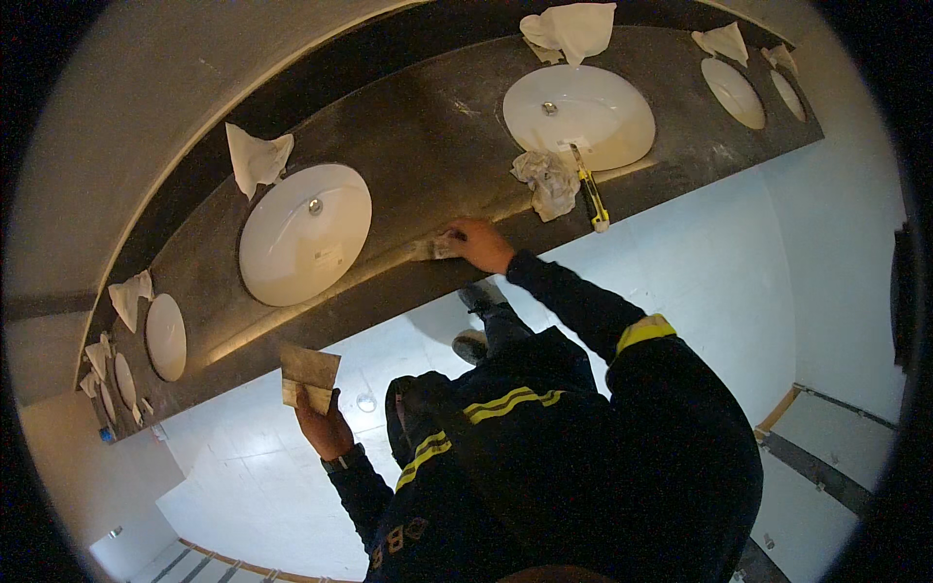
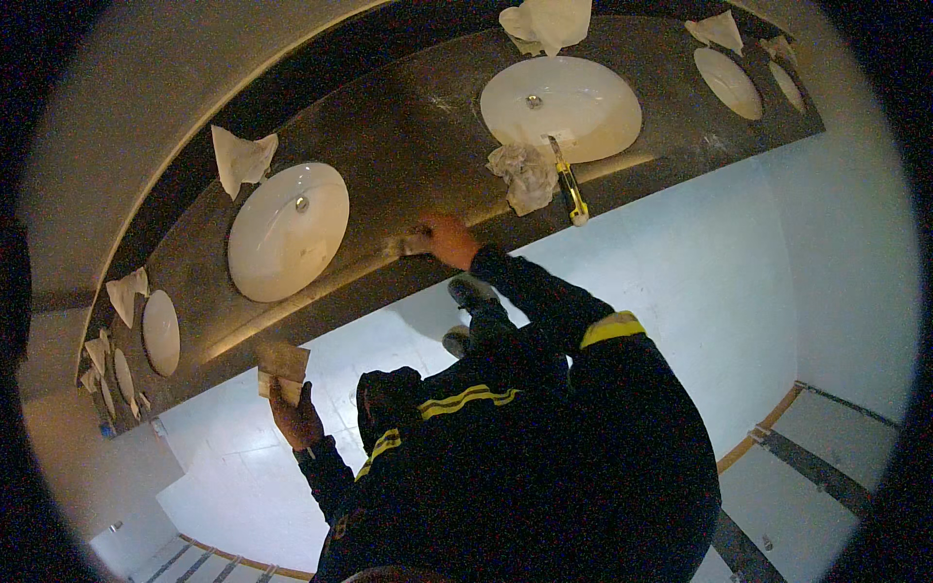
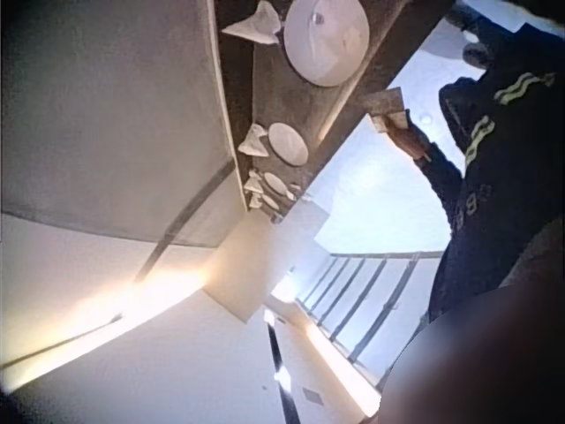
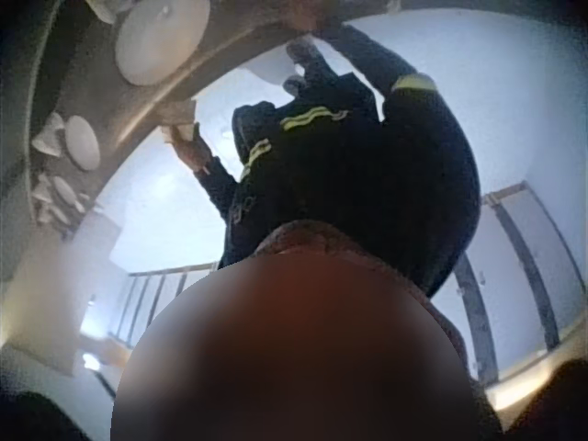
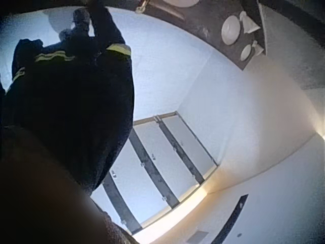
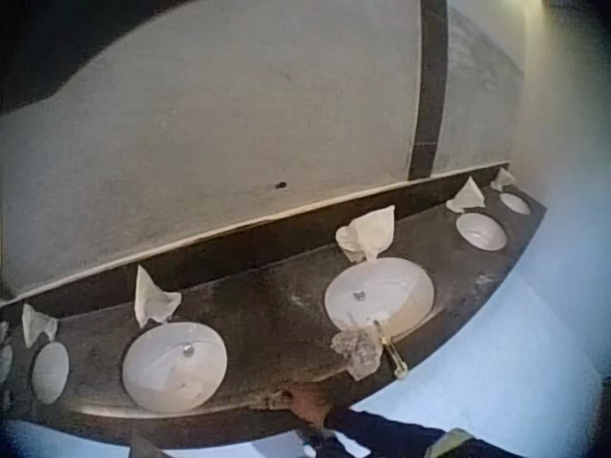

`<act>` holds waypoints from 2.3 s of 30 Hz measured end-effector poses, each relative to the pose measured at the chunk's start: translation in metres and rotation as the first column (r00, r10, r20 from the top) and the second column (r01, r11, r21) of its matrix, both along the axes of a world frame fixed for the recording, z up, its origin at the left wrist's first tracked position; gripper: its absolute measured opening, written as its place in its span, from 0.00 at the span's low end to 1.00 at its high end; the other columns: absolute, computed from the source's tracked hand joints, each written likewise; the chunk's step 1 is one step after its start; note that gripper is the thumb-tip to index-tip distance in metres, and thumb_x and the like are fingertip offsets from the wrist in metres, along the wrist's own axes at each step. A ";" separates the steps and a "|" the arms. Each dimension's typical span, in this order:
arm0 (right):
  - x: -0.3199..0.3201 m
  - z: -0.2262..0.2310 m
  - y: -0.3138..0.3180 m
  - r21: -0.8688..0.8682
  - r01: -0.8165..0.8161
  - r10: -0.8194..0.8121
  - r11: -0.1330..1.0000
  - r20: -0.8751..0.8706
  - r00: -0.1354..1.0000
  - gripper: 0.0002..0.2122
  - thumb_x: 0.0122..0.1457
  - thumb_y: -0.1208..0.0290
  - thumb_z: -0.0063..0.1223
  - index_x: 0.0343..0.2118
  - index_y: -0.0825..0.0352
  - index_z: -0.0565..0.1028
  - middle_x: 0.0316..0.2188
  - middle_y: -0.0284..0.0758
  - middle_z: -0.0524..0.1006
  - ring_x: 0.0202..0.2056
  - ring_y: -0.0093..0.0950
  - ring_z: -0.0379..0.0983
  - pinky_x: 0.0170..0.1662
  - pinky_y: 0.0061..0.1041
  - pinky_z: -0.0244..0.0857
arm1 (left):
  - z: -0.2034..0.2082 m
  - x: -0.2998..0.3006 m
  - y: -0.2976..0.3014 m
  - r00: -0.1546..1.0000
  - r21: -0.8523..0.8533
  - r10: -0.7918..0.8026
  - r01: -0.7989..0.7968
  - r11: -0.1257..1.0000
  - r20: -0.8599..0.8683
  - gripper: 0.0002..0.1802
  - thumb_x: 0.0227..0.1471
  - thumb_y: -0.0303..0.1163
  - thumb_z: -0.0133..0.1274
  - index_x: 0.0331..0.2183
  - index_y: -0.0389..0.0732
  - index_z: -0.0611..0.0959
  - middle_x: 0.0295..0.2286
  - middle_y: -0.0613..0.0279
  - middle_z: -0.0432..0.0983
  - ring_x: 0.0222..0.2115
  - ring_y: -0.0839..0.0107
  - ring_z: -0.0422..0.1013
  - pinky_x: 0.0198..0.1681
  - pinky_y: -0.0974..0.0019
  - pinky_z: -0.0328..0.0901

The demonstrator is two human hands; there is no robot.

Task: The person applies a paste-like substance from a small container onto a metal putty knife, then spreads it onto a dark countertop near sinks. The person uses a cloth to wipe the surface and the tool, then walks away from the sink area.

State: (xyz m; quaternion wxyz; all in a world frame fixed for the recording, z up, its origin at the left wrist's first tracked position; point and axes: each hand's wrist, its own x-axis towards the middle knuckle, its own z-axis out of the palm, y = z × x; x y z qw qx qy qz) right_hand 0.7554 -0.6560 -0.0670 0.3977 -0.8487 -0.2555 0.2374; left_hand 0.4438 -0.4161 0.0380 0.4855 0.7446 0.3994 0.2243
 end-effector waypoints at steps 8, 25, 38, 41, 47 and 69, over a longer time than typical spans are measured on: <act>0.016 -0.039 -0.023 -0.060 0.455 -0.381 0.889 0.455 0.805 0.22 0.53 0.59 0.50 0.46 0.71 0.69 0.43 0.49 0.71 0.46 0.46 0.65 0.50 0.40 0.59 | 0.001 -0.053 -0.002 0.953 0.423 0.090 0.043 0.905 -0.290 0.29 0.40 0.15 0.57 0.48 0.33 0.69 0.42 0.51 0.68 0.42 0.61 0.68 0.44 0.61 0.66; 0.014 0.095 -0.052 0.595 0.699 -0.076 0.396 -0.738 0.671 0.19 0.55 0.65 0.48 0.49 0.67 0.67 0.49 0.39 0.69 0.48 0.31 0.69 0.46 0.34 0.66 | 0.085 0.030 -0.013 0.989 0.247 -0.099 0.069 0.966 0.111 0.17 0.51 0.21 0.48 0.45 0.37 0.73 0.40 0.54 0.71 0.41 0.64 0.70 0.42 0.64 0.66; -0.093 0.243 0.099 0.655 -0.225 0.340 0.722 -0.051 0.939 0.25 0.53 0.61 0.55 0.52 0.67 0.63 0.45 0.46 0.71 0.47 0.34 0.69 0.51 0.31 0.61 | 0.133 0.083 -0.071 0.872 -0.271 0.043 0.105 0.957 0.488 0.15 0.58 0.35 0.46 0.41 0.33 0.75 0.34 0.63 0.75 0.32 0.79 0.69 0.35 0.73 0.65; -0.094 0.238 0.105 0.597 -0.254 0.331 0.761 -0.021 0.943 0.26 0.55 0.58 0.53 0.53 0.68 0.62 0.45 0.46 0.71 0.46 0.31 0.69 0.50 0.27 0.62 | 0.133 0.079 -0.070 0.871 -0.203 -0.047 0.166 0.965 0.488 0.15 0.59 0.35 0.44 0.41 0.33 0.75 0.34 0.63 0.75 0.33 0.79 0.70 0.35 0.73 0.66; -0.092 0.260 0.085 0.770 0.066 0.557 0.634 -0.514 0.652 0.27 0.55 0.58 0.54 0.53 0.70 0.63 0.45 0.42 0.71 0.45 0.27 0.69 0.49 0.24 0.62 | 0.139 0.075 -0.077 0.822 -0.370 0.134 0.098 0.924 0.554 0.17 0.59 0.36 0.43 0.41 0.31 0.74 0.32 0.64 0.75 0.31 0.79 0.70 0.34 0.74 0.66; -0.098 0.218 0.095 0.693 -0.236 0.532 0.682 -0.247 0.810 0.20 0.55 0.56 0.53 0.37 0.73 0.74 0.31 0.37 0.77 0.32 0.25 0.73 0.36 0.28 0.66 | 0.155 0.063 -0.097 0.887 -0.416 0.100 0.110 0.903 0.450 0.14 0.59 0.34 0.44 0.39 0.32 0.75 0.32 0.63 0.74 0.32 0.78 0.69 0.35 0.73 0.65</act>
